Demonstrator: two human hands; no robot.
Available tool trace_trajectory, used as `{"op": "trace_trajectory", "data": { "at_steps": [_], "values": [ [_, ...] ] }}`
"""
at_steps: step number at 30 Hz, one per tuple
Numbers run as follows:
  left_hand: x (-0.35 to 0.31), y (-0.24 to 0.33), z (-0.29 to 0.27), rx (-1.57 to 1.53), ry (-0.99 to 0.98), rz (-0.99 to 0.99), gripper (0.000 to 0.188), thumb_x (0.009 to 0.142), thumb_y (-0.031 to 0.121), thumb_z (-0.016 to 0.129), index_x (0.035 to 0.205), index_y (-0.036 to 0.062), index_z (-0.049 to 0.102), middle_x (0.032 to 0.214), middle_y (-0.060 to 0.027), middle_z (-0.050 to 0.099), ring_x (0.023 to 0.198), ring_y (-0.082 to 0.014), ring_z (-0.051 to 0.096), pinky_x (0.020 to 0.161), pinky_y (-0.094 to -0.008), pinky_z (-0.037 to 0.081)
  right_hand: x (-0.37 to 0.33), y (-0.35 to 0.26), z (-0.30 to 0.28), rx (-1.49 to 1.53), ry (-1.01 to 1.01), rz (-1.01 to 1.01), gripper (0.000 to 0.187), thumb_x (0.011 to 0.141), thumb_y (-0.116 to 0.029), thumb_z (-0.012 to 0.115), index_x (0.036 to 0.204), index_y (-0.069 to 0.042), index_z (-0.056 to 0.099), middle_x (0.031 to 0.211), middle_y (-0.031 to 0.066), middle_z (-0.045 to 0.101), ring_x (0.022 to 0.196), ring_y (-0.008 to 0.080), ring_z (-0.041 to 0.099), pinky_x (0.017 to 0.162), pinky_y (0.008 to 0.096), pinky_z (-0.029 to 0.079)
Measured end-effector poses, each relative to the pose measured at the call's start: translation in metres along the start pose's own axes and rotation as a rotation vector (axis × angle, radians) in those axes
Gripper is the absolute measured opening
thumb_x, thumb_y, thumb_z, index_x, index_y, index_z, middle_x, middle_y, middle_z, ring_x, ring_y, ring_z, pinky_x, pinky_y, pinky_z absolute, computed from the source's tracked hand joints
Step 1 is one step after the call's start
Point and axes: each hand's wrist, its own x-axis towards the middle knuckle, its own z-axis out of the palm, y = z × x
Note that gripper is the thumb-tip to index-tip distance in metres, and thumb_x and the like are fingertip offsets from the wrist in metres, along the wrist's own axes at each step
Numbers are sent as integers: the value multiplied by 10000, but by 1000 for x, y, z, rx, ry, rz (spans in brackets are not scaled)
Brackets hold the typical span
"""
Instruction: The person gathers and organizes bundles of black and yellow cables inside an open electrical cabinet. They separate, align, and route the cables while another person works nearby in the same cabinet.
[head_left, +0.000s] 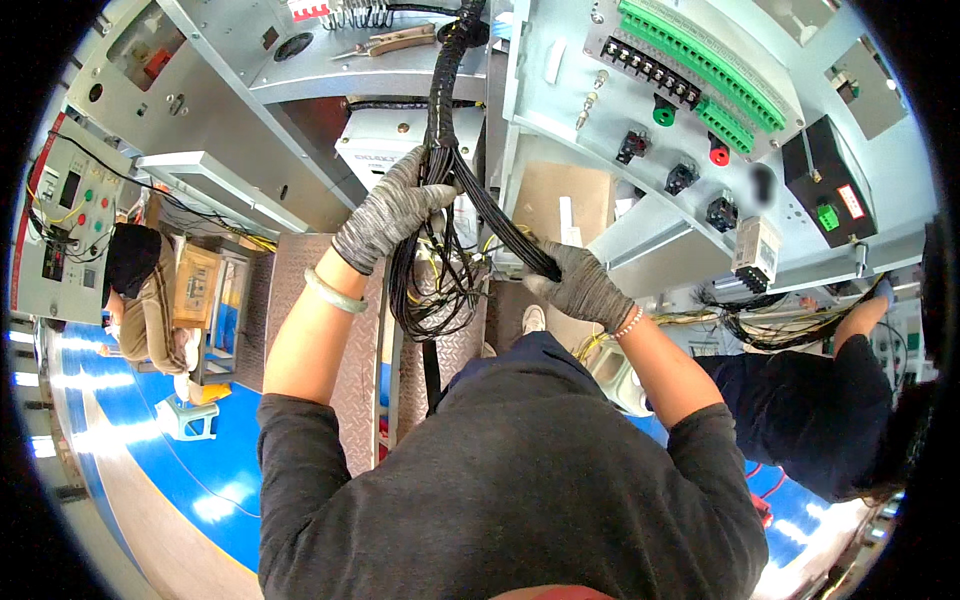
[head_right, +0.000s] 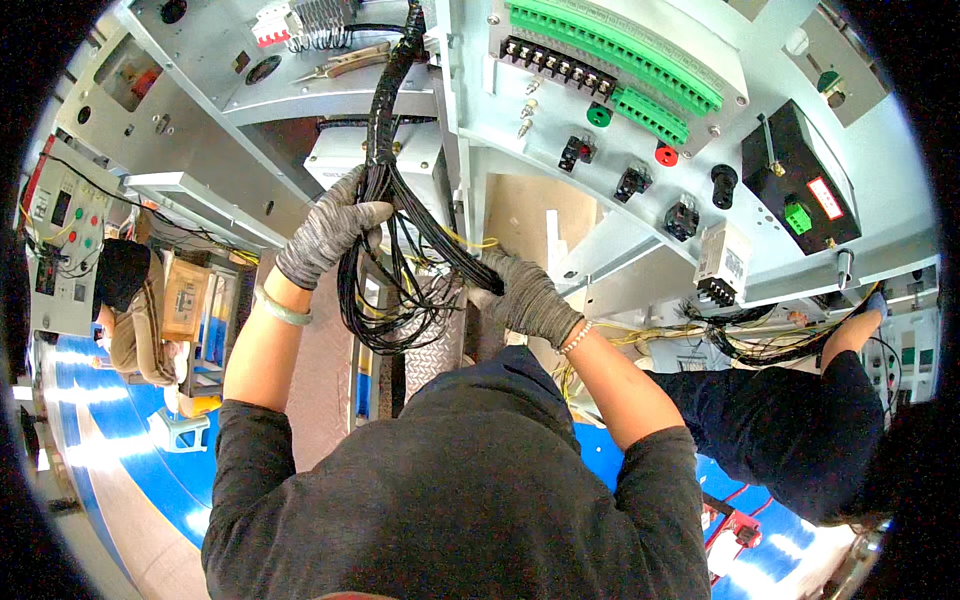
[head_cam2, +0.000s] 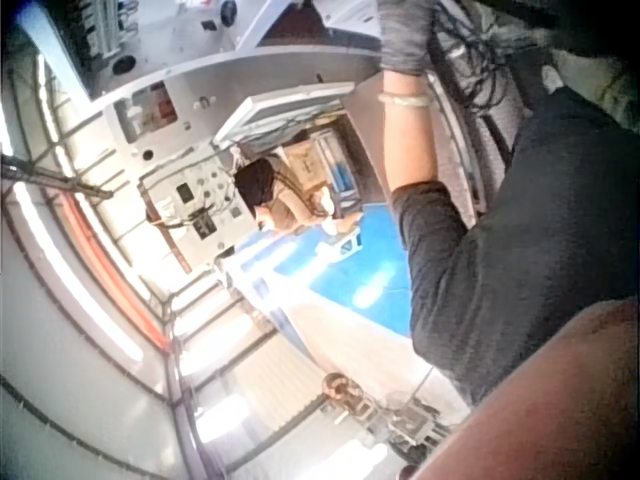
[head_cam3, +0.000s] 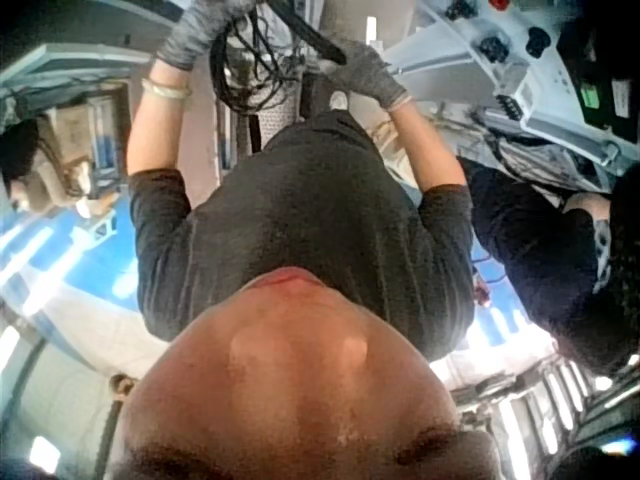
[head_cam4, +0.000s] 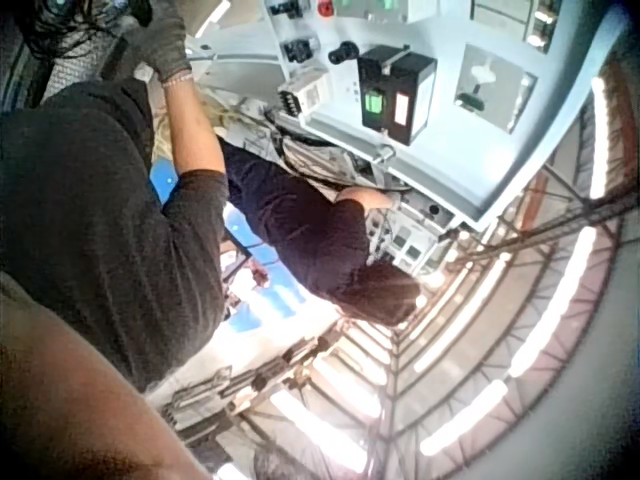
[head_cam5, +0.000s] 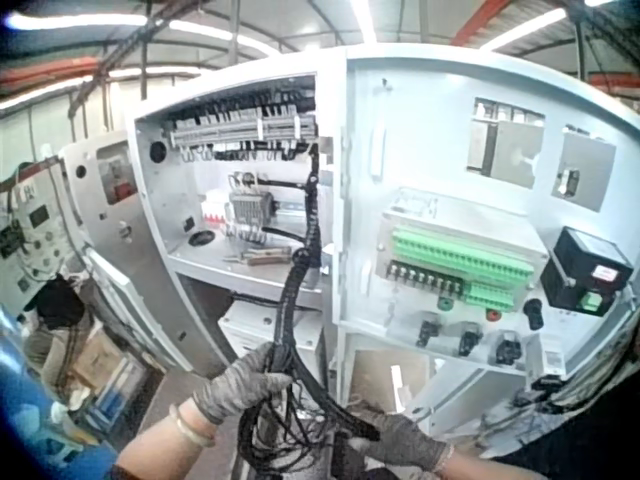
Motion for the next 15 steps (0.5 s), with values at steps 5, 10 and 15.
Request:
{"op": "trace_trajectory", "data": {
  "at_steps": [5, 10, 15],
  "values": [
    [3, 5, 15, 192, 132, -35, 326, 812, 129, 610, 1074, 11, 456, 731, -41, 549, 503, -98, 518, 453, -254, 450, 20, -26, 2, -70, 124, -22, 403, 757, -180, 565, 1104, 9, 487, 879, 215, 605, 813, 328, 616, 720, 382, 480],
    [4, -5, 20, 177, 213, 35, 257, 852, 190, 588, 1039, 61, 466, 694, -8, 531, 473, -72, 482, 409, -219, 396, 47, -50, 6, -12, 157, -9, 481, 784, -175, 569, 1201, 11, 418, 934, 246, 595, 889, 377, 590, 800, 408, 461],
    [3, -7, 17, 185, 185, 66, 250, 875, 160, 540, 1084, 52, 456, 767, -40, 594, 465, -80, 480, 402, -230, 392, 48, -51, 3, 26, 137, -21, 477, 818, -214, 557, 1215, 6, 412, 955, 251, 590, 915, 396, 575, 813, 429, 452]
  ]
}}
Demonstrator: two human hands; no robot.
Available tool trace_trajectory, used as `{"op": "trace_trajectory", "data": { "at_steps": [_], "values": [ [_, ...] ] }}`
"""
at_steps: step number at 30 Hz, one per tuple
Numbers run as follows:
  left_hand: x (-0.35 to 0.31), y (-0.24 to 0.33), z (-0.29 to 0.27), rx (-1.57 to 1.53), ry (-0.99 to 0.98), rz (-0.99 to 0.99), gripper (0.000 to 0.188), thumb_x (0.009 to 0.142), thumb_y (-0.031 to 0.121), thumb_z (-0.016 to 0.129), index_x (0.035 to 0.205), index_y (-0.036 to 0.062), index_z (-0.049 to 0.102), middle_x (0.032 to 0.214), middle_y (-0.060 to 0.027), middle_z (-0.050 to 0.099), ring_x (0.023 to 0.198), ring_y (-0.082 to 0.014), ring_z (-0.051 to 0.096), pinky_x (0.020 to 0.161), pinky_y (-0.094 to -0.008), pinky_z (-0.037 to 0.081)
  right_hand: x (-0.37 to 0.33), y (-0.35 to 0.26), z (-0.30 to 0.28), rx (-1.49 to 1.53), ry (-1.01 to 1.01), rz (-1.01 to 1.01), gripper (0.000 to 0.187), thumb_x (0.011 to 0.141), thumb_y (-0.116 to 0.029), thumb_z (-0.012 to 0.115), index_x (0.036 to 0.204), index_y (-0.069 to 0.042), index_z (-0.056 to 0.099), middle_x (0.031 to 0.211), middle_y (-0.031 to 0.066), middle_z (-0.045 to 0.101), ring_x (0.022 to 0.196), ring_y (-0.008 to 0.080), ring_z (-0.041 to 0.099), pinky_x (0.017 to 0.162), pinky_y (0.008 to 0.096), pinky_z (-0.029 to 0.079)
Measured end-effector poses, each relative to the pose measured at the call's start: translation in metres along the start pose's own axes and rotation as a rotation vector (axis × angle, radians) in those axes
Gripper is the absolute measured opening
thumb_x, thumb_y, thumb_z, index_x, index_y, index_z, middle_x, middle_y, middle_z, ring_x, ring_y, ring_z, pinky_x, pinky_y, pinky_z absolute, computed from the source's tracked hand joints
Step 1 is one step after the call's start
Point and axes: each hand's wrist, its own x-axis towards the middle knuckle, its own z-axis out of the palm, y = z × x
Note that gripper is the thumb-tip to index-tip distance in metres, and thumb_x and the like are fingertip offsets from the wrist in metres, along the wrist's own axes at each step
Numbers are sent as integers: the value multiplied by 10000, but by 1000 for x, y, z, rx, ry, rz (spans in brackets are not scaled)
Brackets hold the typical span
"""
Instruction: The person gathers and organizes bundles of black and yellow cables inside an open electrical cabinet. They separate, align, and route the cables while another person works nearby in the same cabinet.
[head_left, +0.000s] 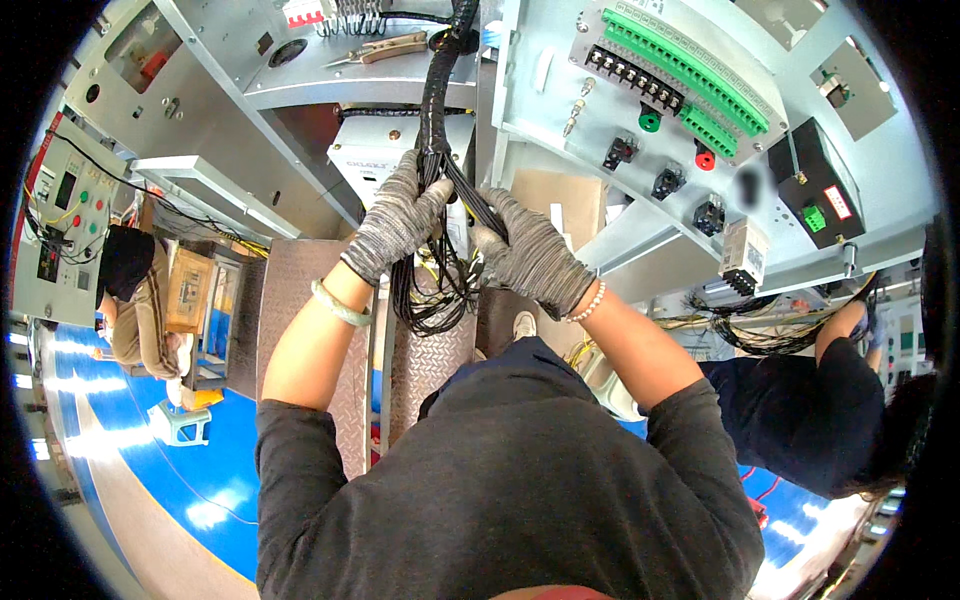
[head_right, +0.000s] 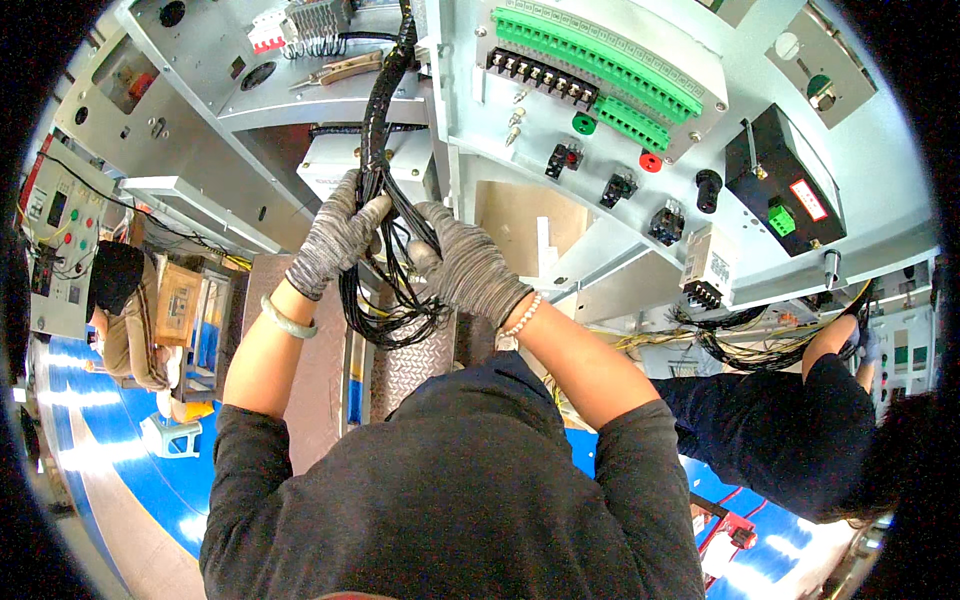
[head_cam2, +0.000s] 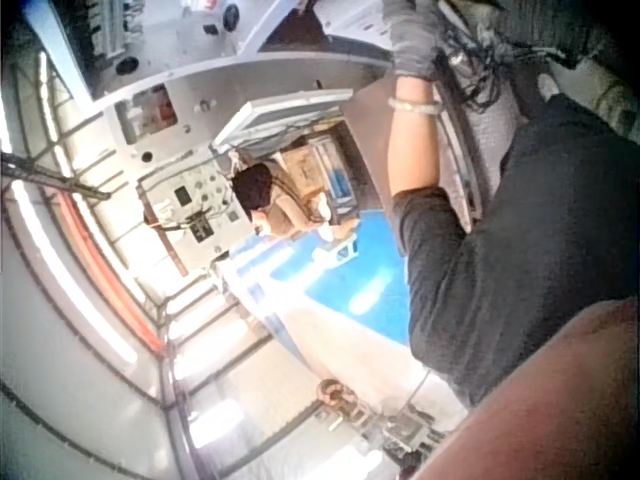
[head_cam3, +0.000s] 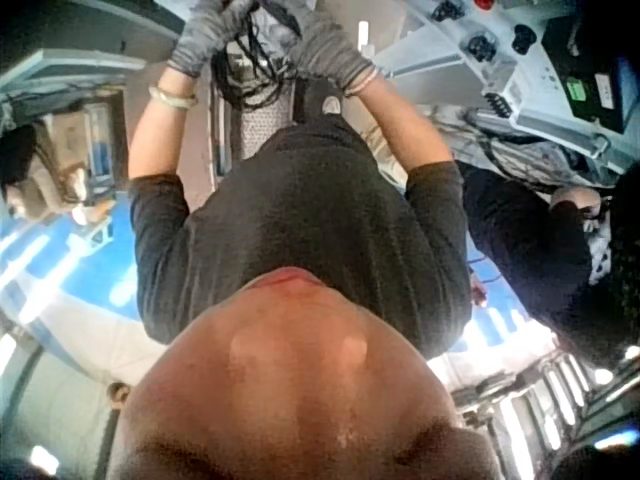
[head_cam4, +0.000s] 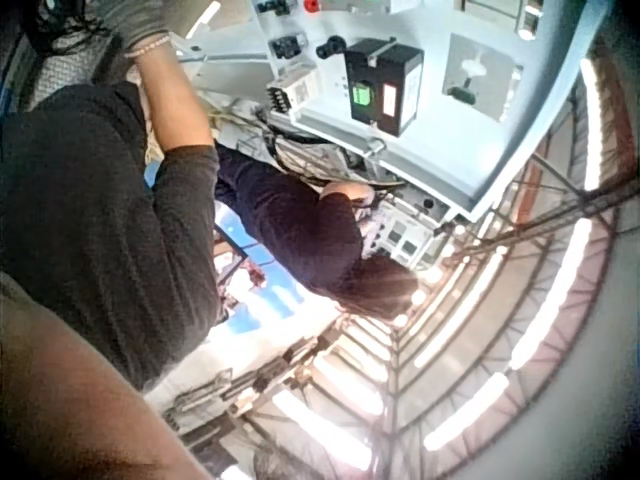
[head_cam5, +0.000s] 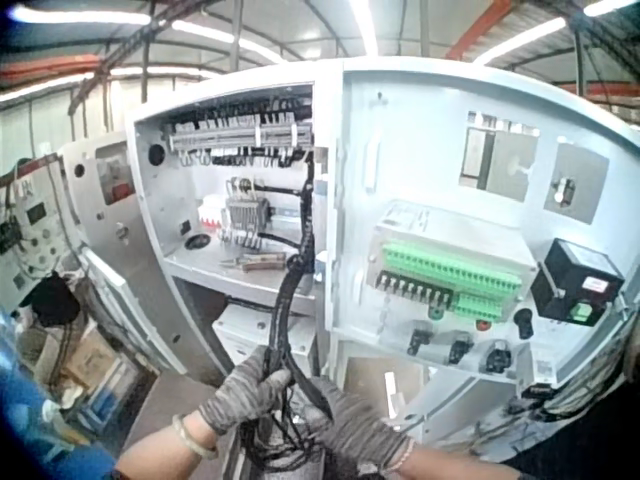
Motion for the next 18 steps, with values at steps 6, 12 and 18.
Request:
{"op": "trace_trajectory", "data": {
  "at_steps": [6, 12, 18],
  "values": [
    [-5, 12, -6, 44, -57, -36, 258, 881, 155, 513, 1092, 26, 440, 802, -86, 608, 583, -132, 543, 500, -282, 464, 1, 7, -3, 4, 18, -103, 446, 818, -219, 536, 1199, -14, 430, 902, 258, 593, 882, 405, 579, 770, 433, 459],
    [-2, 5, -7, -7, -27, 11, 286, 868, 178, 547, 1111, 48, 471, 765, -27, 591, 509, -76, 496, 444, -225, 409, 7, -4, -6, -62, -32, -39, 422, 802, -160, 524, 1191, -26, 426, 882, 264, 584, 847, 415, 573, 751, 455, 461],
    [3, -1, -1, 78, 23, 21, 313, 865, 197, 568, 1114, 32, 476, 761, -14, 574, 583, -85, 479, 516, -242, 423, 32, -18, 3, -175, 24, -101, 481, 815, -146, 491, 1247, 22, 361, 1005, 269, 559, 941, 412, 554, 810, 444, 442]
  ]
}}
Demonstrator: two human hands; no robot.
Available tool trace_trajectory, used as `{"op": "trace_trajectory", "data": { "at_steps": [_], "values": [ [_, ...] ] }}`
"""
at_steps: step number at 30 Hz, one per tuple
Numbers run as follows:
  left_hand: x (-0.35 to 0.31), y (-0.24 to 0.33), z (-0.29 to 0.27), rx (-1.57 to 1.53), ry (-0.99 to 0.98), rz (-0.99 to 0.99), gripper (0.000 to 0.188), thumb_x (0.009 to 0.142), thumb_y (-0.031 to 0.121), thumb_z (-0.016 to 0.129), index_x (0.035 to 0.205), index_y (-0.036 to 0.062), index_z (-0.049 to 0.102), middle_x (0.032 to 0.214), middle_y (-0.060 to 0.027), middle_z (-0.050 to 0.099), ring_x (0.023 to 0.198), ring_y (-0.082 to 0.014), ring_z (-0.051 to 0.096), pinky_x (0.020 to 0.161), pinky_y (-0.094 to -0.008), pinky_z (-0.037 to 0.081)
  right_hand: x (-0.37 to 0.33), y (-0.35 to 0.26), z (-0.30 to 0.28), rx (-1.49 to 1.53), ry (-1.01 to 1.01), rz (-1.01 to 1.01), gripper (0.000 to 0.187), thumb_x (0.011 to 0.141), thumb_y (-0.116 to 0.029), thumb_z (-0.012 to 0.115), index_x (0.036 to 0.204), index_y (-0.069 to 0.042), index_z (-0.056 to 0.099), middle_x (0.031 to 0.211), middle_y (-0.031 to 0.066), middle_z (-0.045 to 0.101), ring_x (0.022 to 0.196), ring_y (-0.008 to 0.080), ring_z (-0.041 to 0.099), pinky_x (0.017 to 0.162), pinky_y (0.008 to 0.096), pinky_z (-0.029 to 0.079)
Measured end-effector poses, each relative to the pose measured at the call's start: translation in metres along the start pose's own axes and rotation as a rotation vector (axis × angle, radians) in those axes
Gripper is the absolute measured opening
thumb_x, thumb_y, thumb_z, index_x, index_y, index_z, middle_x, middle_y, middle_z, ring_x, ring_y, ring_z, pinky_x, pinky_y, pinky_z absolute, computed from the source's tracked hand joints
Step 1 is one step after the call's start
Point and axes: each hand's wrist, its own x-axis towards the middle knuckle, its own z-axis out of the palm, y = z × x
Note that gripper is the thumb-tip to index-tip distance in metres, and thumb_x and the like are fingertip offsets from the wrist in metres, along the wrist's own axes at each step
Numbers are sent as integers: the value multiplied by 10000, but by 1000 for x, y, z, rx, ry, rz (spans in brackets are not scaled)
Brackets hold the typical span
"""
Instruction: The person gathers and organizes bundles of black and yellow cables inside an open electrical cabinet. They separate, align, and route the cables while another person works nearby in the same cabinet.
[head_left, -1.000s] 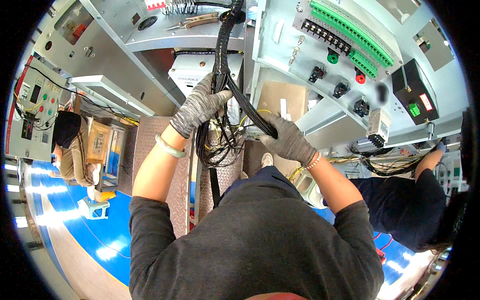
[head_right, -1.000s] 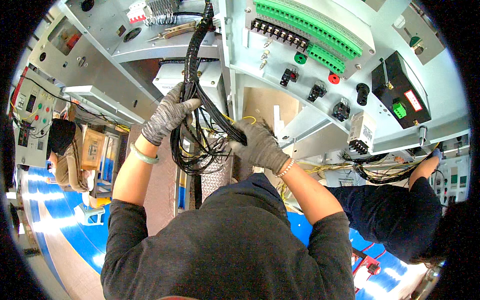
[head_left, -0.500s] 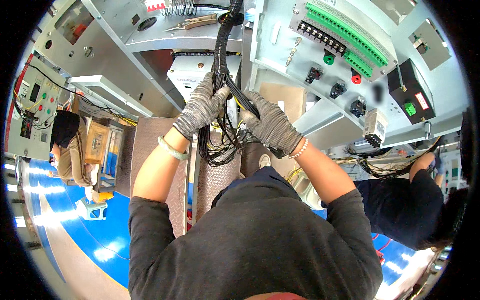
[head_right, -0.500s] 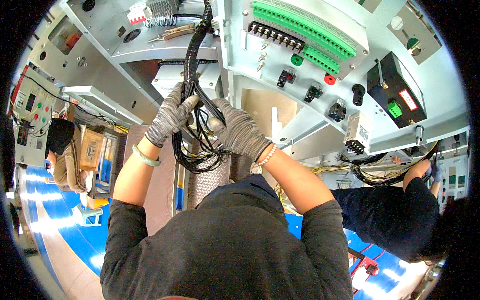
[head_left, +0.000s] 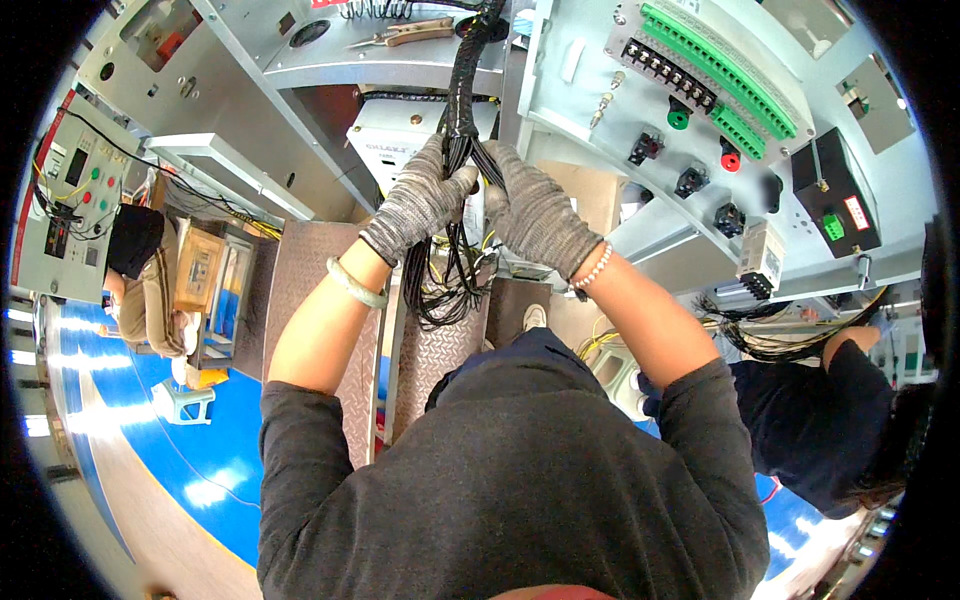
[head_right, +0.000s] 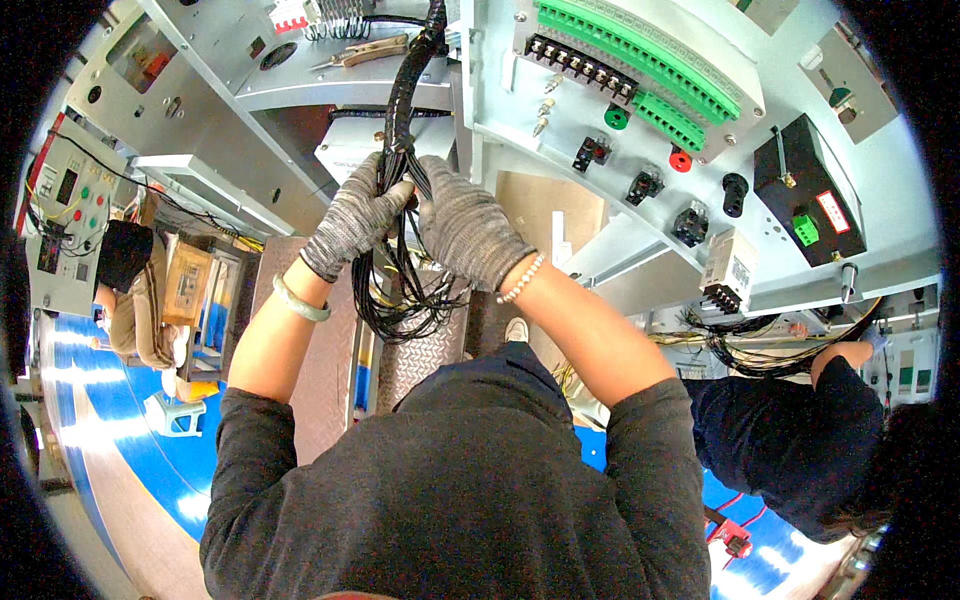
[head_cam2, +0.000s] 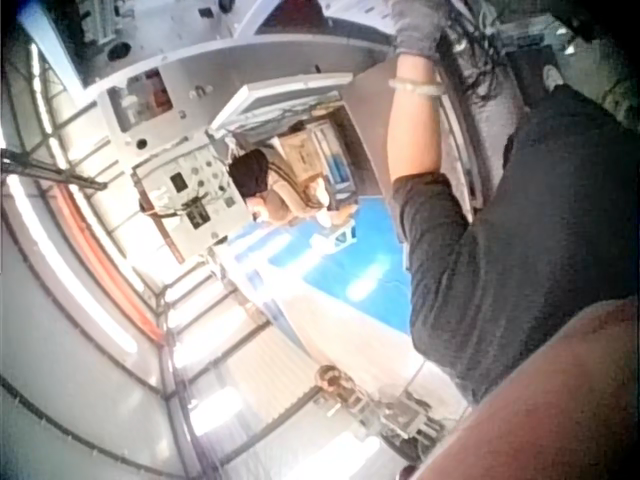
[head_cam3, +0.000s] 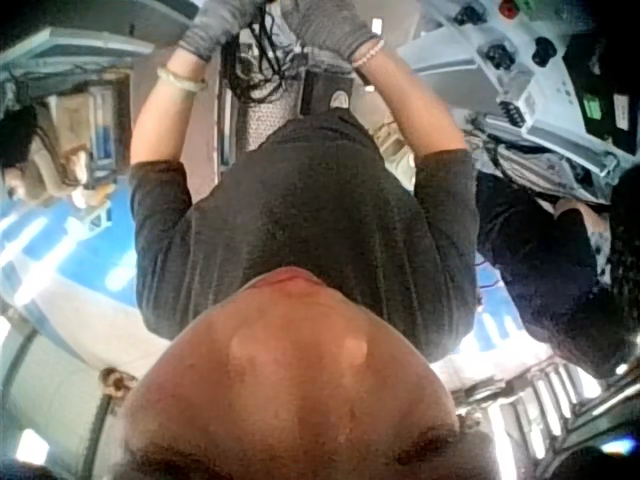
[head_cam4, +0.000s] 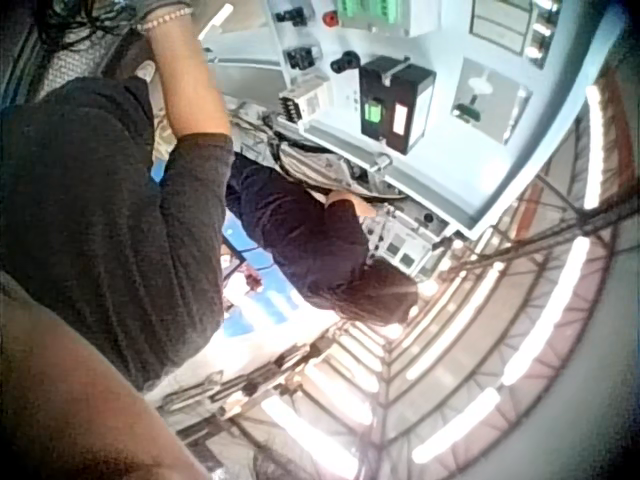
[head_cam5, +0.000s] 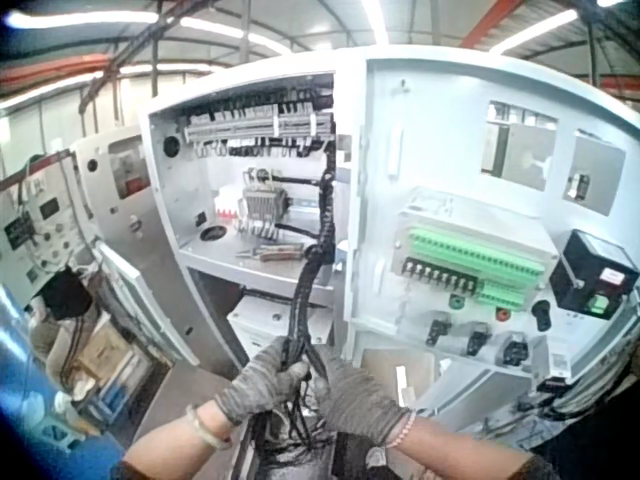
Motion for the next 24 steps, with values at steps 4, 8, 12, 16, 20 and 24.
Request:
{"op": "trace_trajectory", "data": {
  "at_steps": [4, 8, 12, 16, 20, 24],
  "values": [
    [-2, 10, -8, 68, -42, -30, 315, 877, 183, 558, 1127, 15, 468, 836, -52, 586, 715, -92, 520, 638, -253, 457, 21, -11, -9, -173, -116, 49, 306, 858, -198, 473, 1102, -14, 462, 855, 252, 588, 846, 404, 576, 727, 462, 457],
    [4, -3, -25, 26, -104, 25, 306, 888, 186, 548, 1129, 14, 470, 869, -48, 590, 782, -100, 532, 697, -254, 461, 39, -10, -16, -338, -143, -143, 306, 884, -264, 473, 1066, -18, 489, 788, 236, 584, 752, 400, 577, 659, 469, 454],
    [-9, 20, -49, -12, -140, -11, 270, 878, 219, 553, 1069, 36, 497, 754, -6, 579, 547, -68, 490, 485, -218, 423, 60, -16, -31, -395, -208, -395, 292, 887, -245, 473, 1074, -23, 494, 784, 206, 594, 776, 381, 580, 685, 448, 459],
    [-5, 31, -67, 89, -205, -53, 283, 858, 230, 569, 1044, 25, 511, 724, -5, 566, 510, -76, 477, 472, -225, 419, 79, -26, -46, -689, -344, -456, 317, 865, -210, 497, 1152, -77, 481, 823, 180, 600, 774, 336, 601, 666, 418, 483],
    [-3, 30, -79, 111, -251, -5, 291, 839, 224, 581, 1046, 26, 533, 765, -5, 560, 639, -79, 492, 572, -225, 429, 88, -23, -46, -798, -316, -561, 328, 855, -186, 491, 1177, -131, 471, 831, 160, 614, 750, 312, 619, 634, 408, 500],
    [5, 23, -88, 218, -269, -56, 283, 831, 228, 584, 1033, 33, 548, 784, -17, 563, 724, -88, 487, 650, -227, 425, 100, -21, -45, -854, -318, -638, 387, 814, -99, 489, 1188, -189, 446, 828, 125, 626, 722, 294, 632, 614, 405, 507]
  ]
}}
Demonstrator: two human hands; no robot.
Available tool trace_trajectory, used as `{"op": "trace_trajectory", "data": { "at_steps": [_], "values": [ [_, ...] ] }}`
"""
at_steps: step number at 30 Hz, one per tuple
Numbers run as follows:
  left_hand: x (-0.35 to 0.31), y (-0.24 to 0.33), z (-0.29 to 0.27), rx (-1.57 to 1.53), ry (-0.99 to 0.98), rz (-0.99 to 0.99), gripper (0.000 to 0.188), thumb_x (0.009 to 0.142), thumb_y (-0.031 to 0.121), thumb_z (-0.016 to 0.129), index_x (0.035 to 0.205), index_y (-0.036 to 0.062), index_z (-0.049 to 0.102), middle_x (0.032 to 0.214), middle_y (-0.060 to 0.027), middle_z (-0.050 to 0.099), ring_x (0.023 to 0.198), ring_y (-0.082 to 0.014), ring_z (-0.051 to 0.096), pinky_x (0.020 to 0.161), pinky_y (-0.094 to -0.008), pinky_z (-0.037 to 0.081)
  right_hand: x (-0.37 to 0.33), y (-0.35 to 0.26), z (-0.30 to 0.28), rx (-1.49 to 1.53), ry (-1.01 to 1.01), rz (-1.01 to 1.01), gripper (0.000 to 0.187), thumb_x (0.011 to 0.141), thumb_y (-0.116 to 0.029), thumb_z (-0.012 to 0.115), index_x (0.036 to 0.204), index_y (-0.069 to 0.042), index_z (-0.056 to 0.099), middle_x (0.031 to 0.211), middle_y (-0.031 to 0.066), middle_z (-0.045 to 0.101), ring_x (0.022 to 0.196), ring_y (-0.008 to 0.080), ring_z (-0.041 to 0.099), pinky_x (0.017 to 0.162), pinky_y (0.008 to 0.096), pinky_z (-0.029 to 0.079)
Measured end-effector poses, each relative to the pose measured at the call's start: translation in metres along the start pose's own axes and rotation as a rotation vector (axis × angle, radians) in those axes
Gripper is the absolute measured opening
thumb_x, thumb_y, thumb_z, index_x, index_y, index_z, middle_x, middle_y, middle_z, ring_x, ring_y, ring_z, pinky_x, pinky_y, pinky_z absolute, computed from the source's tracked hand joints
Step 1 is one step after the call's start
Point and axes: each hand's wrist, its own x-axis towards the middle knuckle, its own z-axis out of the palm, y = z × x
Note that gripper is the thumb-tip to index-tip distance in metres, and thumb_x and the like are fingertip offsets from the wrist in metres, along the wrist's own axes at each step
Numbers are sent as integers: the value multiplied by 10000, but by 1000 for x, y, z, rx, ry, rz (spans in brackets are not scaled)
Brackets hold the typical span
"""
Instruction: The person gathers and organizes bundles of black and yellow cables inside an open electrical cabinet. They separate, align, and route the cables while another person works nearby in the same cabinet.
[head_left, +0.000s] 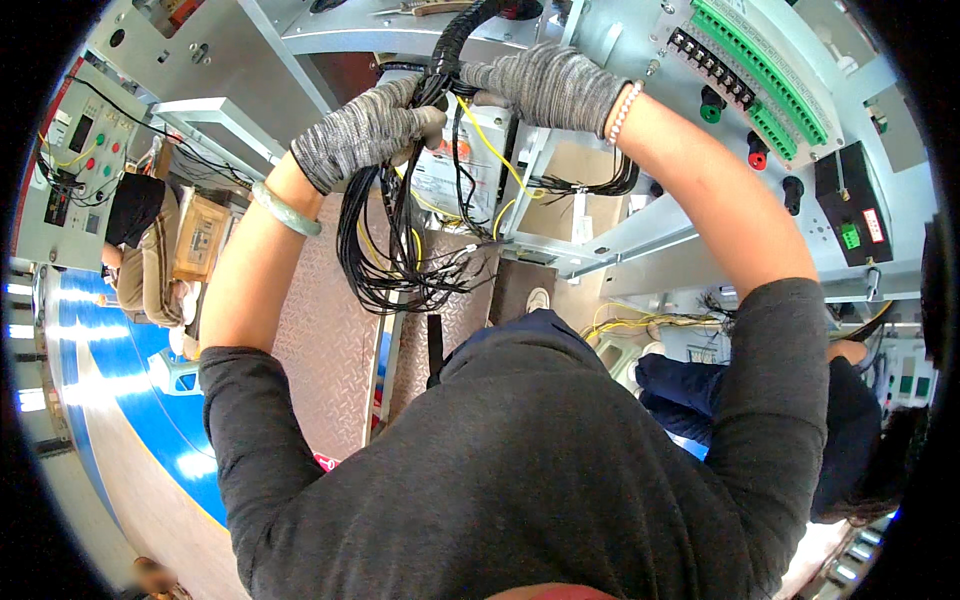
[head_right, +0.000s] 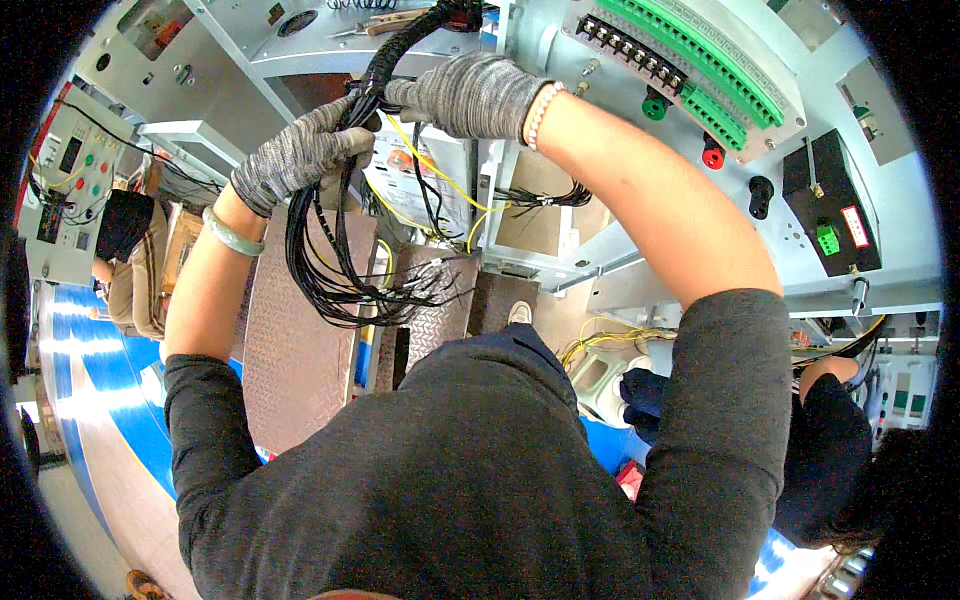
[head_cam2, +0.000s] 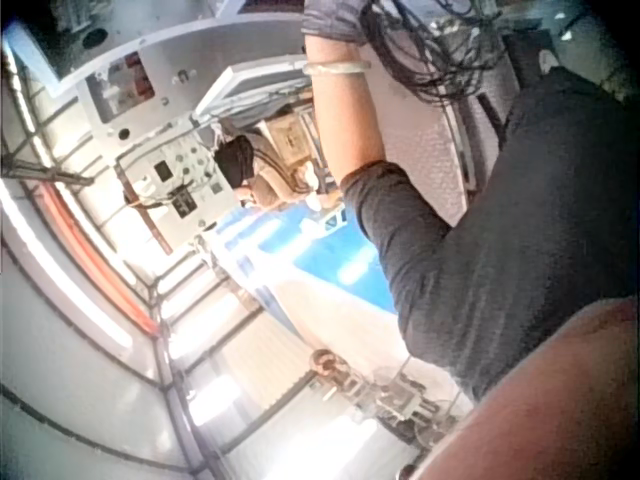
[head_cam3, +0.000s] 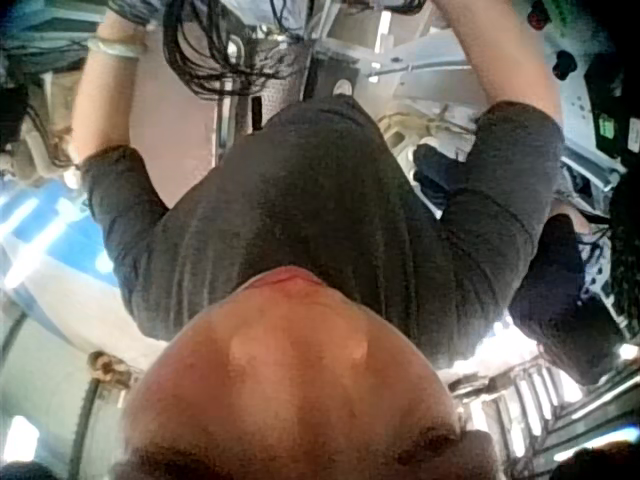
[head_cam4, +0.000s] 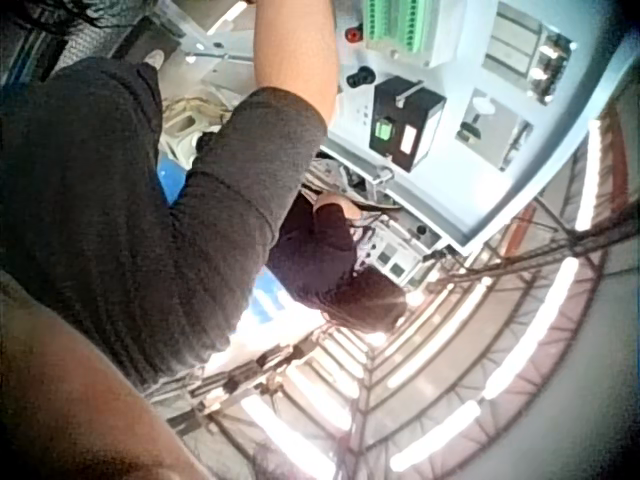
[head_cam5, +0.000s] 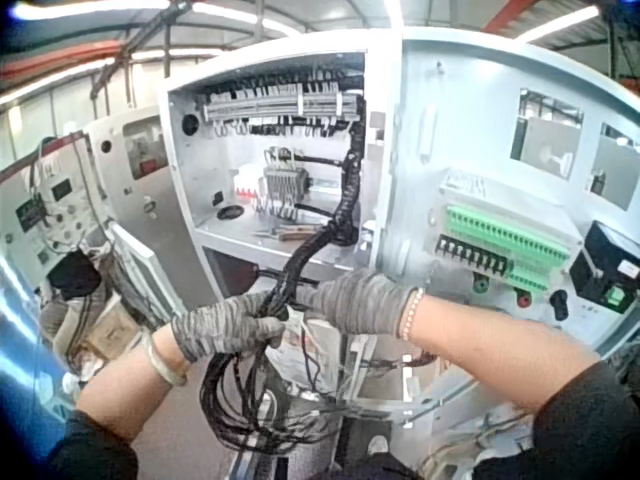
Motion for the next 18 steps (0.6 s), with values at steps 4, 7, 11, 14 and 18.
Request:
{"op": "trace_trajectory", "data": {
  "at_steps": [4, 7, 11, 14, 18],
  "values": [
    [-7, 20, 0, -17, -12, 0, 264, 831, 246, 565, 1005, 49, 545, 712, 19, 532, 555, -54, 437, 486, -199, 365, 4, 16, -5, -138, 16, -72, 477, 785, -91, 517, 1237, -225, 441, 901, 93, 629, 757, 275, 629, 643, 375, 509],
    [-4, 11, -2, -70, 14, 33, 215, 826, 245, 559, 942, 65, 538, 677, 31, 515, 487, -41, 396, 430, -193, 317, 10, 18, -8, -111, 32, -62, 417, 794, -140, 525, 1201, -218, 472, 926, 89, 629, 781, 273, 628, 655, 376, 507],
    [-9, 18, 1, -162, 46, 22, 183, 823, 235, 554, 885, 64, 539, 671, 23, 529, 468, -47, 409, 428, -193, 329, 10, 7, -3, -11, 23, 47, 347, 866, -285, 494, 1207, -232, 463, 825, 110, 628, 690, 298, 628, 567, 412, 500],
    [-6, 5, 1, -143, 61, 1, 192, 827, 222, 559, 893, 42, 546, 697, 2, 561, 461, -51, 417, 436, -198, 348, 0, -3, 1, 210, 67, 113, 323, 870, -359, 495, 1116, -156, 549, 885, 132, 632, 795, 329, 615, 710, 422, 491],
    [-7, 13, 7, -313, 2, 9, 219, 818, 195, 575, 962, 38, 525, 712, -7, 575, 437, -50, 400, 397, -197, 326, -14, -7, 17, 493, 111, 282, 510, 795, -464, 555, 1087, -46, 567, 941, 200, 616, 901, 341, 594, 807, 421, 460]
  ]
}}
